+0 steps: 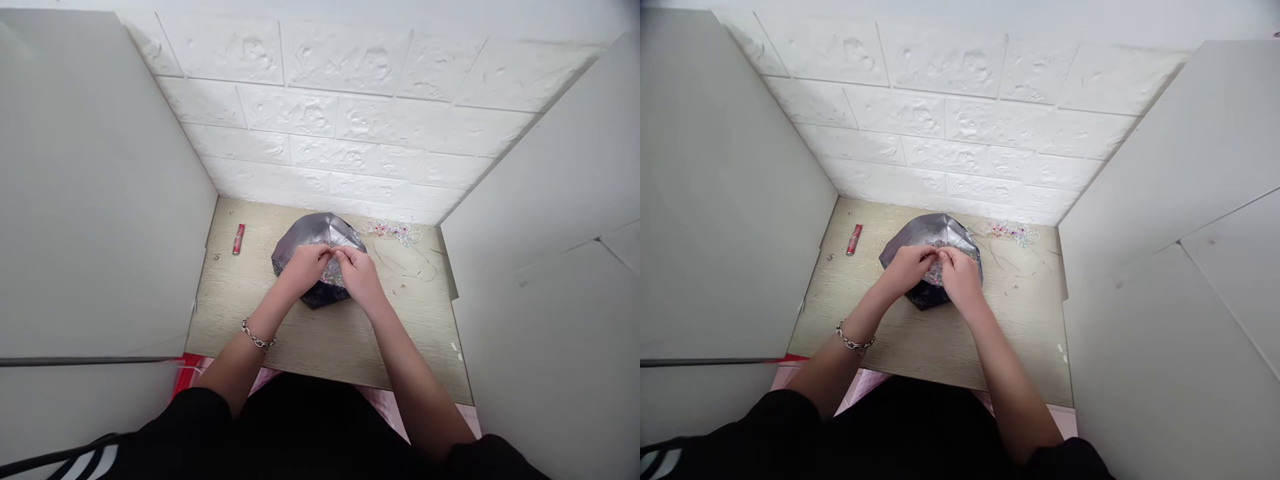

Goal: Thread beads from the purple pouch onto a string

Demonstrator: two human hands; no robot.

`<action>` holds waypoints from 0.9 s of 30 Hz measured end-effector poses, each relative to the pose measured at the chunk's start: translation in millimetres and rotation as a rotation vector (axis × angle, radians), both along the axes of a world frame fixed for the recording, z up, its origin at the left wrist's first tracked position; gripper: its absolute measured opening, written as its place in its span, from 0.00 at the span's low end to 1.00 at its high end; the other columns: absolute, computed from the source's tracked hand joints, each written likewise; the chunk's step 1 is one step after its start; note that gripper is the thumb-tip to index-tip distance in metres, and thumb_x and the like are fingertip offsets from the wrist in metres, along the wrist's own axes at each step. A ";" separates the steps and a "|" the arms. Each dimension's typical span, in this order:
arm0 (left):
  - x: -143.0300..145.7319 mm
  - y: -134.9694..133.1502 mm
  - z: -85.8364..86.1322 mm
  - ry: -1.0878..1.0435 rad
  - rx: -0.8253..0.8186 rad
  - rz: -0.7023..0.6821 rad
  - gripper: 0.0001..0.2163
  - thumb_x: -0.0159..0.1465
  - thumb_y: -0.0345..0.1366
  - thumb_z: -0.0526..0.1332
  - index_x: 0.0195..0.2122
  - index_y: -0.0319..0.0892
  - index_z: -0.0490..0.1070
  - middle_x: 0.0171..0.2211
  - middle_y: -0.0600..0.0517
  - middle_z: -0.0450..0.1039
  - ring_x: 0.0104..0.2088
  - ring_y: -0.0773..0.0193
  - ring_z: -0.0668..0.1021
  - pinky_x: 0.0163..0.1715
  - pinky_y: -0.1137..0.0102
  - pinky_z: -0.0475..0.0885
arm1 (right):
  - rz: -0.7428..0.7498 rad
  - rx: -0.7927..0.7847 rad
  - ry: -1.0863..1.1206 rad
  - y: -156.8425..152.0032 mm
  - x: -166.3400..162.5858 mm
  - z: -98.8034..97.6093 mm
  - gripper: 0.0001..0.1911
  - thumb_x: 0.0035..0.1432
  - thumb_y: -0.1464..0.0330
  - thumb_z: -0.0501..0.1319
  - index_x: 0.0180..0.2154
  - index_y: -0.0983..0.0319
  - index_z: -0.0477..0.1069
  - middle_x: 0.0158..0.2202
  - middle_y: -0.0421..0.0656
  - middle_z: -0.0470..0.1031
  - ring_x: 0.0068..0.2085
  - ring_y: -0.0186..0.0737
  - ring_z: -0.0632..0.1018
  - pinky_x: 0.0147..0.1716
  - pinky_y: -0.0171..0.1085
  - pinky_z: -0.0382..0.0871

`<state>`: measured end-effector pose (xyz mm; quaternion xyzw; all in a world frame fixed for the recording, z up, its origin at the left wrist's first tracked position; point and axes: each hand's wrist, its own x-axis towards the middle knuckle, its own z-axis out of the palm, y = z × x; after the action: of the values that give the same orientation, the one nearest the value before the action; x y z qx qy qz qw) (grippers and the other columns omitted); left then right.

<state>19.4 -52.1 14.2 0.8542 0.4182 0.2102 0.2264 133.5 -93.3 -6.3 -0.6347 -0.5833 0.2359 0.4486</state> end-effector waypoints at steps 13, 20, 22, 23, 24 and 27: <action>-12.9 1.6 27.5 -0.073 -0.041 -0.079 0.11 0.56 0.35 0.51 0.32 0.42 0.73 0.31 0.51 0.73 0.31 0.67 0.72 0.32 0.73 0.64 | -0.074 -0.125 0.014 -30.9 9.1 23.6 0.17 0.53 0.66 0.46 0.40 0.60 0.68 0.28 0.41 0.73 0.30 0.38 0.72 0.32 0.37 0.64; -21.5 -11.8 14.4 -0.275 -0.158 -0.077 0.12 0.56 0.38 0.52 0.33 0.42 0.73 0.32 0.50 0.72 0.32 0.66 0.72 0.32 0.72 0.65 | -0.168 -0.029 0.204 -35.8 14.5 -9.6 0.11 0.54 0.65 0.46 0.39 0.59 0.60 0.18 0.34 0.59 0.19 0.32 0.63 0.20 0.32 0.57; -22.2 -14.9 13.9 -0.277 -0.164 -0.048 0.12 0.56 0.39 0.52 0.34 0.43 0.72 0.33 0.50 0.72 0.33 0.66 0.72 0.33 0.72 0.65 | -0.137 -0.016 0.343 -37.7 13.7 -14.3 0.07 0.55 0.64 0.46 0.37 0.58 0.55 0.20 0.33 0.60 0.19 0.30 0.63 0.20 0.31 0.58; -22.1 -16.1 13.8 -0.276 -0.174 -0.032 0.12 0.56 0.40 0.53 0.35 0.43 0.72 0.33 0.50 0.72 0.32 0.66 0.72 0.33 0.72 0.65 | -0.116 -0.011 0.407 -39.0 12.4 -15.6 0.06 0.55 0.64 0.46 0.35 0.58 0.53 0.22 0.33 0.62 0.19 0.29 0.64 0.20 0.31 0.59; -21.8 -17.1 13.6 -0.279 -0.187 -0.011 0.12 0.55 0.40 0.53 0.35 0.43 0.71 0.33 0.51 0.72 0.31 0.66 0.72 0.32 0.72 0.65 | -0.095 -0.011 0.464 -40.3 10.7 -16.4 0.06 0.55 0.64 0.47 0.34 0.58 0.51 0.24 0.34 0.64 0.19 0.28 0.65 0.21 0.31 0.59; -19.5 -18.4 10.5 -0.276 -0.211 0.040 0.10 0.54 0.41 0.55 0.31 0.41 0.70 0.28 0.52 0.72 0.28 0.68 0.71 0.30 0.73 0.65 | -0.072 -0.023 0.585 -42.1 4.9 -17.3 0.08 0.54 0.62 0.49 0.31 0.58 0.49 0.29 0.36 0.70 0.18 0.27 0.68 0.20 0.31 0.60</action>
<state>-0.1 -70.5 24.7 0.7804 0.4198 0.2847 0.3656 138.4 -135.3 -23.6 -0.5648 -0.4036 0.3996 0.5986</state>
